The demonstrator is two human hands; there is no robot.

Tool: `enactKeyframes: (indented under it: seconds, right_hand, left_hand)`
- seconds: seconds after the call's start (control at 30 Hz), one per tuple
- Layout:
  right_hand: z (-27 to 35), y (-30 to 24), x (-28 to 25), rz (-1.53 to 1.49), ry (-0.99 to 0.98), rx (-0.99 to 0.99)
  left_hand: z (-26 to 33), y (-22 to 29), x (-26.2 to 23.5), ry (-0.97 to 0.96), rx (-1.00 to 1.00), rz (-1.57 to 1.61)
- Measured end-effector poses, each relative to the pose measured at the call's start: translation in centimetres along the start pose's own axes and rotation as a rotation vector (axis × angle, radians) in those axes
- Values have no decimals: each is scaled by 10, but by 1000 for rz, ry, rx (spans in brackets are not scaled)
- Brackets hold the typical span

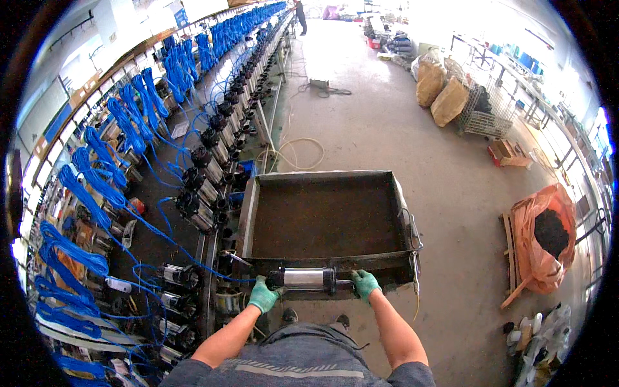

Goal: The person repeatedly picks up cylindrical metal devices from a rack, connects a blue hose, and submerges them in a water-filled tray to test for leaks. After testing, the person removes the hose and returns the cylinder to the rack. This cycle is repeated for multiple units.

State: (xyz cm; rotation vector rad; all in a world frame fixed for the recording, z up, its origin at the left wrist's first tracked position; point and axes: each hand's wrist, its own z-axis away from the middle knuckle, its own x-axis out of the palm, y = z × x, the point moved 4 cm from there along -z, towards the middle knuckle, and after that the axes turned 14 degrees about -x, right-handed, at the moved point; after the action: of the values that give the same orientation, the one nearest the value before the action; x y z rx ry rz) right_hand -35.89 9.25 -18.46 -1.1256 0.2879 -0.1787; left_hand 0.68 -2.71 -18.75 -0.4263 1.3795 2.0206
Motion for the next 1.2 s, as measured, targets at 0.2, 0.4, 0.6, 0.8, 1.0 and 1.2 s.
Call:
enactKeyframes:
  seconds: [0.2, 0.4, 0.6, 0.8, 1.0, 1.2]
  right_hand:
    - [7, -4, -17, 790, -261, -861]
    - [3, -3, -9, -38, -147, 149]
    - [16, -15, 0, 35, 20, -75]
    - [8, 4, 1, -45, 66, 13]
    - [6, -9, -3, -37, 66, 139]
    - [12, -19, -11, 85, 130, -13]
  left_hand:
    - [-1, 0, 1, -2, 12, 38]
    - [3, 7, -2, -4, -4, 46]
    - [3, 6, -5, -15, -12, 50]
    - [14, 22, -12, -21, -60, 28]
    - [11, 29, -9, -16, 26, 78]
    - [10, 20, -11, -11, 73, 70]
